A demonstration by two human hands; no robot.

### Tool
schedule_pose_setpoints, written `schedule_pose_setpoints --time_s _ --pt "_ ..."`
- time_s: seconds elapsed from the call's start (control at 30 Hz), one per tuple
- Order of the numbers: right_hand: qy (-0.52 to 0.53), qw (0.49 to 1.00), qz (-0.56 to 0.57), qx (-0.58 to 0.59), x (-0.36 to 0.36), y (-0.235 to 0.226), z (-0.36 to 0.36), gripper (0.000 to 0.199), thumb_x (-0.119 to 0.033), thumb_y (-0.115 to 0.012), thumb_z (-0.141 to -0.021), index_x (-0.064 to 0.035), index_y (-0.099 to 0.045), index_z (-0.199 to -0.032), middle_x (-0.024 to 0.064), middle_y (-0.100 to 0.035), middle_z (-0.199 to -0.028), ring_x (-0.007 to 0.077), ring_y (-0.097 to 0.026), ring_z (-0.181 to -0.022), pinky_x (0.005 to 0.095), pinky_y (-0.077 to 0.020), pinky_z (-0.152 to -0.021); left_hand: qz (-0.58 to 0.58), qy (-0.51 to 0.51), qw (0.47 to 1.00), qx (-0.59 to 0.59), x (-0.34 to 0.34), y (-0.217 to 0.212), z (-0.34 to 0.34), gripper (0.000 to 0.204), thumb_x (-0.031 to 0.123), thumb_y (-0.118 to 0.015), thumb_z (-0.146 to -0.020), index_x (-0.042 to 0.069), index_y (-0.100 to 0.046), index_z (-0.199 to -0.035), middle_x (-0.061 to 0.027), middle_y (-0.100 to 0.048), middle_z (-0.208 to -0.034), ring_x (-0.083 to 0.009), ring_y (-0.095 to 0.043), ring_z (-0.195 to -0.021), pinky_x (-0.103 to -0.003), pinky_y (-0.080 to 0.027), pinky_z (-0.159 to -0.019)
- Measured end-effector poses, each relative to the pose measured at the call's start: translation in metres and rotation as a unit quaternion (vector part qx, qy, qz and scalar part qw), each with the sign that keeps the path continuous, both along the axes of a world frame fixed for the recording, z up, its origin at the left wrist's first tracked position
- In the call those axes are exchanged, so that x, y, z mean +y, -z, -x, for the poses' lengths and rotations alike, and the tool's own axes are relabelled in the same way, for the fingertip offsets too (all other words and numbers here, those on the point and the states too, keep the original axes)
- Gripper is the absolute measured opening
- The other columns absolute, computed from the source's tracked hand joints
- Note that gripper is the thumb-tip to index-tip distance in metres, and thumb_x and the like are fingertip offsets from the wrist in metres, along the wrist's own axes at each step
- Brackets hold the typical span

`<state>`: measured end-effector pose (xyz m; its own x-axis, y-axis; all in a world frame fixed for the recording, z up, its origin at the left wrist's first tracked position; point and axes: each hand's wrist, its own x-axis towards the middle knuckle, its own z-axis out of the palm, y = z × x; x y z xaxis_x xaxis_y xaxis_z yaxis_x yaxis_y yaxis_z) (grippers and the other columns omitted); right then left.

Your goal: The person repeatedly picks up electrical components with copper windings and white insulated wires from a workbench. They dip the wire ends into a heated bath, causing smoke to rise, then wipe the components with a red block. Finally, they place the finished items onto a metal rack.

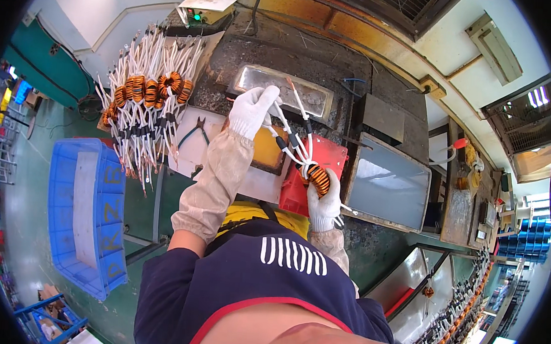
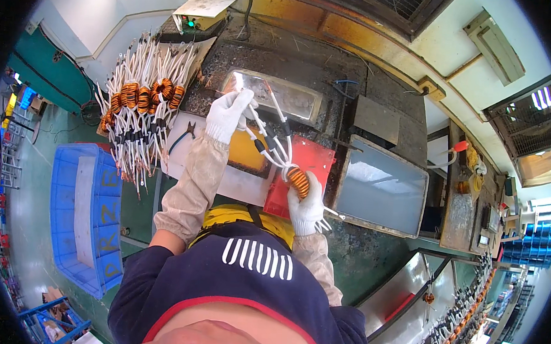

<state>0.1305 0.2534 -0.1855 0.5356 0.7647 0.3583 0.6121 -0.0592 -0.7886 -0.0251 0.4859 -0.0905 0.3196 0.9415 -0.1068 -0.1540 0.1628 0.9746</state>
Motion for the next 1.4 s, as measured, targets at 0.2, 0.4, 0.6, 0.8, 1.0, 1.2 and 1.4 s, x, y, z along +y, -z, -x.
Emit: schedule_pose_setpoints --time_s 0.2,0.4,0.6,0.8,1.0,1.2,1.4 --pt "0.004 1.000 -0.007 0.010 -0.001 0.007 -0.001 0.052 -0.004 -0.071 -0.082 0.0005 -0.051 -0.129 0.0200 -0.061 -0.115 0.0322 -0.064 -0.103 0.0372 -0.0518 -0.089 0.016 0.028 0.998 -0.055 -0.019 -0.006 -0.001 0.036 0.040 -0.064 -0.095 0.005 -0.071 -0.092 -0.0054 -0.072 -0.077 -0.0067 -0.055 -0.048 -0.021 -0.045 -0.045" --pt "0.006 1.000 0.010 -0.005 -0.001 -0.009 0.003 0.052 -0.004 -0.071 -0.082 -0.0004 -0.051 -0.130 0.0195 -0.061 -0.115 0.0323 -0.064 -0.103 0.0367 -0.0516 -0.089 0.058 0.058 0.995 0.064 -0.043 0.006 0.042 0.038 0.038 -0.057 -0.100 0.003 -0.069 -0.103 -0.0052 -0.069 -0.077 -0.0066 -0.055 -0.050 -0.019 -0.043 -0.043" --pt "0.021 0.999 0.028 -0.019 -0.001 -0.009 0.003 0.054 -0.007 -0.072 -0.082 -0.0016 -0.051 -0.132 0.0199 -0.062 -0.116 0.0319 -0.066 -0.102 0.0370 -0.0529 -0.088 0.146 0.071 0.987 -0.024 -0.053 0.055 0.035 0.040 0.041 -0.057 -0.099 0.006 -0.066 -0.118 -0.0075 -0.070 -0.100 -0.0132 -0.065 -0.077 -0.029 -0.055 -0.072" --pt "0.021 0.999 0.027 -0.021 -0.001 -0.005 0.001 0.054 -0.009 -0.073 -0.082 -0.0028 -0.052 -0.131 0.0192 -0.065 -0.114 0.0316 -0.068 -0.100 0.0372 -0.0543 -0.086 0.174 0.006 0.956 -0.238 -0.034 0.066 -0.012 0.040 0.039 -0.057 -0.100 0.006 -0.064 -0.120 -0.0094 -0.069 -0.105 -0.0168 -0.066 -0.089 -0.033 -0.056 -0.080" --pt "0.017 0.998 0.037 -0.057 -0.002 -0.004 -0.003 0.056 -0.014 -0.075 -0.081 -0.0043 -0.053 -0.131 0.0184 -0.065 -0.116 0.0336 -0.068 -0.100 0.0371 -0.0549 -0.084 0.154 -0.036 0.960 -0.230 -0.034 0.052 -0.031 0.043 0.041 -0.054 -0.101 0.001 -0.066 -0.113 -0.0102 -0.069 -0.102 -0.0179 -0.066 -0.089 -0.032 -0.055 -0.076" --pt "0.019 0.996 0.052 -0.071 -0.002 -0.013 0.001 0.057 -0.016 -0.075 -0.082 -0.0058 -0.052 -0.133 0.0187 -0.064 -0.118 0.0348 -0.068 -0.098 0.0383 -0.0554 -0.082 0.138 -0.016 0.965 -0.224 -0.029 0.071 -0.028 0.043 0.042 -0.054 -0.101 0.001 -0.065 -0.106 -0.0090 -0.070 -0.090 -0.0165 -0.066 -0.088 -0.031 -0.054 -0.074" --pt "0.010 0.993 0.062 -0.098 0.005 -0.022 0.005 0.057 -0.014 -0.074 -0.082 -0.0080 -0.050 -0.133 0.0191 -0.063 -0.114 0.0382 -0.067 -0.094 0.0411 -0.0553 -0.078 0.150 -0.048 0.966 -0.203 -0.050 0.085 0.003 0.039 0.036 -0.050 -0.104 0.006 -0.065 -0.084 -0.0035 -0.062 -0.073 -0.0113 -0.054 -0.069 -0.026 -0.045 -0.069"
